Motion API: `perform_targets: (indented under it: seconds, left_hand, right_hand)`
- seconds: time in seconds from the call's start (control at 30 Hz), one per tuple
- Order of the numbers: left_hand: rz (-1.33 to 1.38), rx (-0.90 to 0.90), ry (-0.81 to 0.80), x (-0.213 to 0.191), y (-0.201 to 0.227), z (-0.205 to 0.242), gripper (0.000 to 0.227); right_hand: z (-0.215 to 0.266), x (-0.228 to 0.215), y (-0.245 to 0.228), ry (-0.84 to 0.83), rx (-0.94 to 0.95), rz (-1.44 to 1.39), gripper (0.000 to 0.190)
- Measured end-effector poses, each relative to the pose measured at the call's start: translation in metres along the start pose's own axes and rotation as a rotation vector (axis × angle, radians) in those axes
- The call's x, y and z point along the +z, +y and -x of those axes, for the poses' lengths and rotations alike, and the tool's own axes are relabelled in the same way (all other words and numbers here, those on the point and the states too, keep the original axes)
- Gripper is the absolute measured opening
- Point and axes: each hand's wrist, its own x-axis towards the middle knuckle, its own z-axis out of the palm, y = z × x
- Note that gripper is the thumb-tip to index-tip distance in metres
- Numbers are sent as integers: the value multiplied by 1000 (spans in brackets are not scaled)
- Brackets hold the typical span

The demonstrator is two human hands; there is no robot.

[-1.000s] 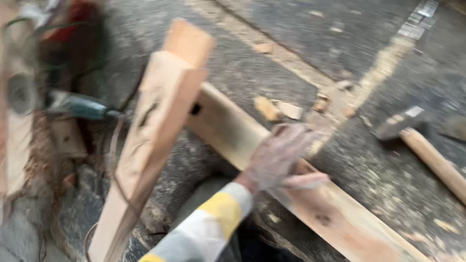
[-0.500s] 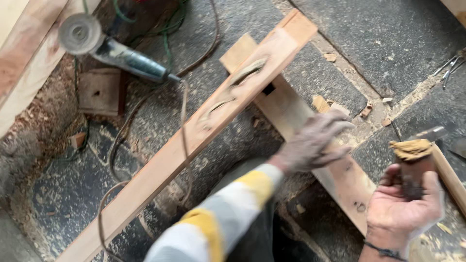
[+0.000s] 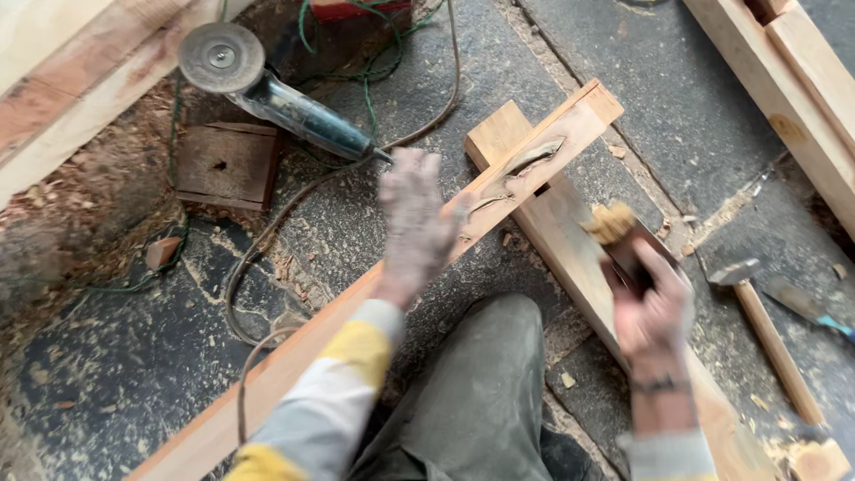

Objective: The person applies filler to wooden beams and sands them by hand with a block. They also use a hammer and a chisel to refine the joints of the wooden pieces.

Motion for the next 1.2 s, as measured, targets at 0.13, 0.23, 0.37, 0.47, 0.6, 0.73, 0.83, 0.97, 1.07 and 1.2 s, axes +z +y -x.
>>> perform_targets:
  seconds: [0.13, 0.23, 0.37, 0.47, 0.6, 0.73, 0.83, 0.97, 1.07, 1.2]
  left_hand:
    - [-105, 109, 160, 33, 3, -5, 66]
    - [-11, 56, 70, 27, 2, -3, 60]
    - [-4, 23, 38, 22, 8, -8, 59]
    - [-26, 16, 45, 23, 9, -5, 58]
    - [-36, 5, 26, 20, 13, -7, 57]
    - [-52, -9, 22, 22, 13, -9, 57]
    - [-82, -9, 17, 23, 15, -7, 57]
    - [-99, -18, 21, 20, 17, -9, 58]
    - [-85, -14, 24, 20, 16, -9, 57]
    - [-87, -14, 31, 21, 16, -9, 59]
  right_hand:
    - [-30, 52, 21, -93, -1, 95, 28]
    - [-42, 63, 30, -200, -33, 135, 13]
    - [-55, 66, 24, -303, -180, 266, 11]
    - [-58, 71, 26, -332, -455, 818, 33]
    - [-69, 73, 45, -485, -869, 1396, 40]
    - [-72, 57, 60, -608, -1162, 1670, 50]
    - [-67, 50, 67, -600, -1189, 1752, 50]
    - [-61, 54, 70, -578, -1218, 1827, 54]
    - [-56, 59, 63, -570, -1200, 1886, 55]
    - [-52, 68, 46, -654, -1169, 1909, 53]
